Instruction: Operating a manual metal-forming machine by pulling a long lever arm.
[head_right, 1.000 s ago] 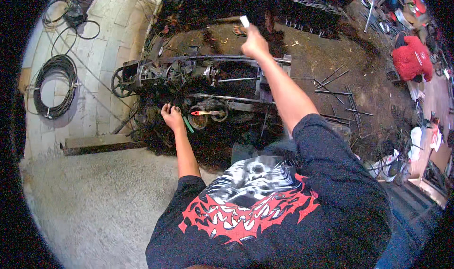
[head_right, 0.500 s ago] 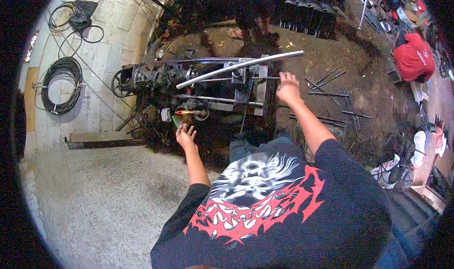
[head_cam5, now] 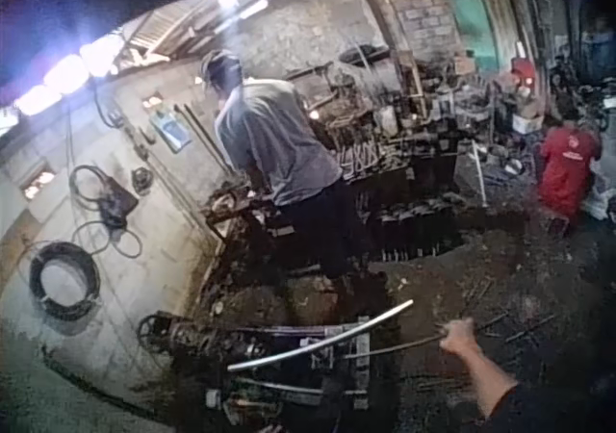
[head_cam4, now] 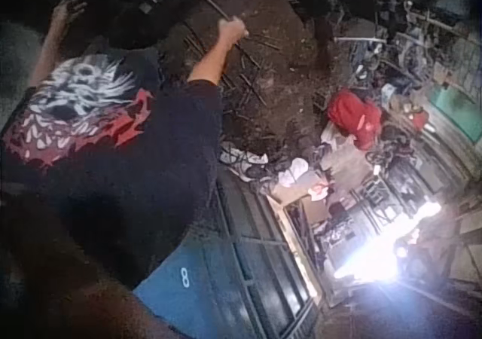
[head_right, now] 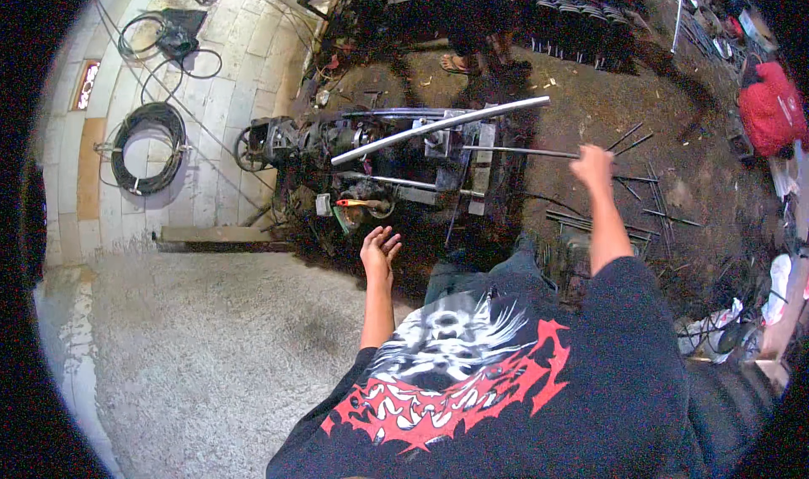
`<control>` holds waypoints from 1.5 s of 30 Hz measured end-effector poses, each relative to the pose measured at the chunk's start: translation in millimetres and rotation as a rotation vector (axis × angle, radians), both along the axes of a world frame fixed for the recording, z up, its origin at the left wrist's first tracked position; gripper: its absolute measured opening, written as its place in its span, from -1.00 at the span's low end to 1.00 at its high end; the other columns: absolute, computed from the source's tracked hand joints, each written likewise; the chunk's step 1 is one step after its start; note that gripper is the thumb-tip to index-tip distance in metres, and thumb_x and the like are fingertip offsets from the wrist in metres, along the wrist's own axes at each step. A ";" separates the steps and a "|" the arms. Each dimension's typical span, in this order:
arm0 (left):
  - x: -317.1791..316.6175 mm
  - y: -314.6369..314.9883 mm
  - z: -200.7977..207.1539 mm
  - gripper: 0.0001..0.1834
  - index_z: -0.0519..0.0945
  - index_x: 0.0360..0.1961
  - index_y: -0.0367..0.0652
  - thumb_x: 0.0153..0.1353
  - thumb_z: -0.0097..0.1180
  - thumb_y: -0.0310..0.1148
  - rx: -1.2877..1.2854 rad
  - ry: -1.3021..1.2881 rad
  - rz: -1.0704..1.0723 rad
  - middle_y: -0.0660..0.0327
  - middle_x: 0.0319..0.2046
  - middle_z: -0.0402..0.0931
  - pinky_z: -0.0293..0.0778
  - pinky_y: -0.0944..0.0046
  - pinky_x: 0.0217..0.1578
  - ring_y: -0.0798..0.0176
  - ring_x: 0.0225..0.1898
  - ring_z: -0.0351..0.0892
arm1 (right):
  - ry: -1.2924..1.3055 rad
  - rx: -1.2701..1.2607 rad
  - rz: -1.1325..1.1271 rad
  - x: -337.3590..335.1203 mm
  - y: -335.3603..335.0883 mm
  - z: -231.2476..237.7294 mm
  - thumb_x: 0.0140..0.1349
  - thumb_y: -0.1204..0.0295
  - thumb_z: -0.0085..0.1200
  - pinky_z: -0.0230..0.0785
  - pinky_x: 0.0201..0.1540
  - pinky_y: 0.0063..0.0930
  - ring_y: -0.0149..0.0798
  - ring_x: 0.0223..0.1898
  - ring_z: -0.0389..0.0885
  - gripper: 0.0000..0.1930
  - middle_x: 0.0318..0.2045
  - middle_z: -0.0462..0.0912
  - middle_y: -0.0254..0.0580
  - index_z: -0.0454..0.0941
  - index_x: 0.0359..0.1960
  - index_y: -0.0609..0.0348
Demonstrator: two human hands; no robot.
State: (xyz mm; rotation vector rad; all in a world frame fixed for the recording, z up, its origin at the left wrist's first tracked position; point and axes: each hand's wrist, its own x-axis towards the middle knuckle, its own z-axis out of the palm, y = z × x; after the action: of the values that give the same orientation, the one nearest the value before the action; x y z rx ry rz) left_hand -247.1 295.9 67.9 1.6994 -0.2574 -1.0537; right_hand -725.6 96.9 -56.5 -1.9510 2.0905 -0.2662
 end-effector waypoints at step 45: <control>-29.5 -236.1 -113.2 -0.50 0.56 0.00 -0.44 0.40 -0.16 -0.17 0.184 -0.556 -0.405 0.08 -0.17 0.61 0.39 0.16 -0.03 0.15 -0.12 0.53 | -2.174 0.131 -1.035 231.3 5.4 -46.4 0.45 0.42 -0.01 0.69 -0.29 -0.34 -0.17 -0.39 0.70 -0.86 -0.31 0.58 -0.13 0.46 -0.16 0.26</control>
State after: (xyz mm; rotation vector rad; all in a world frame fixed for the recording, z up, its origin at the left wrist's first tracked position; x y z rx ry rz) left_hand -276.7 59.8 -45.2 2.1435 -0.9154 -0.8828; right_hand -494.3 102.3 -103.0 0.3019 0.9502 -1.4000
